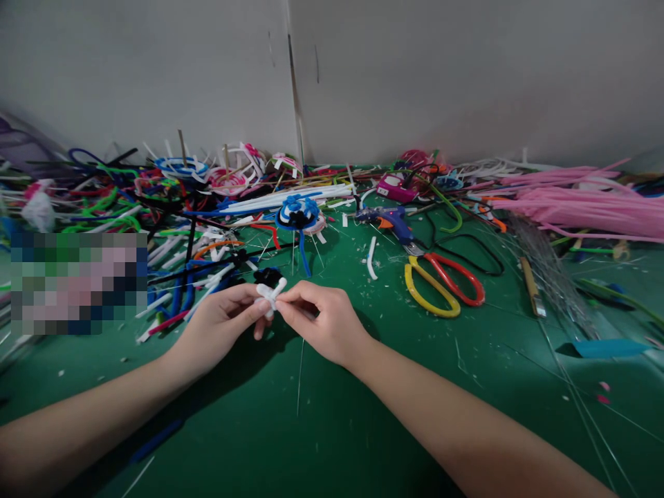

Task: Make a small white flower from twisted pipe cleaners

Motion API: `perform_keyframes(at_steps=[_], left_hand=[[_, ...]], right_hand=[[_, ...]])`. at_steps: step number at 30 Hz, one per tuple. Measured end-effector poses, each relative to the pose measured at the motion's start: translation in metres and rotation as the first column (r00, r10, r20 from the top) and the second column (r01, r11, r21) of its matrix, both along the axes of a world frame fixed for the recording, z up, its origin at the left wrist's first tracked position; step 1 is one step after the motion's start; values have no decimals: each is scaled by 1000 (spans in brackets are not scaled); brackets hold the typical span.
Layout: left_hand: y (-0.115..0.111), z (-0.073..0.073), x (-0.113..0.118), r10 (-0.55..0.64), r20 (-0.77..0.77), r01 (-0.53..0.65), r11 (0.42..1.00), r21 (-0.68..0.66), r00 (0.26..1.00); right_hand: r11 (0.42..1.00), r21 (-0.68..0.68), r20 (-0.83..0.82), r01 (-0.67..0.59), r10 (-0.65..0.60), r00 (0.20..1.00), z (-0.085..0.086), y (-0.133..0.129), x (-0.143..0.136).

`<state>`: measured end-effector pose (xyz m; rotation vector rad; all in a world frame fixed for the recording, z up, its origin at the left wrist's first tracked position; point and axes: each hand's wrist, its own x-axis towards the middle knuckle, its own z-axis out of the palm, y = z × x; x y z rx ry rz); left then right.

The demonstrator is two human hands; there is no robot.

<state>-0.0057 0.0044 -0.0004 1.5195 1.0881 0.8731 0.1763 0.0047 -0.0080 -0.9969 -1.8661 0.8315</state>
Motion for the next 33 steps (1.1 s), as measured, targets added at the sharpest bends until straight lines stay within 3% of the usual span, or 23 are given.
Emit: perform_keyframes(at_steps=[6, 11, 21, 24, 27, 29, 30, 31, 32, 33], left_hand=[[-2, 0, 0, -8, 87, 12, 999, -45, 996], [-3, 2, 2, -52, 55, 55, 997, -59, 997], [0, -3, -2, -75, 40, 76, 996, -37, 996], [0, -1, -3, -86, 68, 92, 992, -82, 994], [-1, 2, -2, -111, 116, 125, 985, -116, 987], [-3, 2, -2, -123, 138, 140, 983, -120, 983], [-3, 2, -2, -117, 143, 134, 984, -119, 983], [-3, 2, -1, -100, 142, 117, 987, -114, 985], [-4, 1, -1, -73, 133, 87, 991, -106, 988], [-4, 1, -1, -37, 119, 48, 994, -93, 992]], right_hand=[[998, -41, 5, -42, 43, 999, 1, -3, 0], [996, -81, -35, -38, 35, 999, 1, -4, -1], [980, 188, 60, -62, 51, 997, 0, 1, -1], [886, 447, 207, -120, 28, 978, 1, 0, 3], [655, 710, 428, -259, -109, 897, 6, -2, 6], [560, 763, 469, -324, -134, 873, 7, -3, 7], [574, 754, 464, -320, -121, 877, 7, -3, 7], [627, 728, 425, -279, -93, 901, 6, -3, 6], [722, 664, 338, -195, -57, 939, 4, -3, 5], [847, 515, 248, -127, -5, 969, 2, -2, 3]])
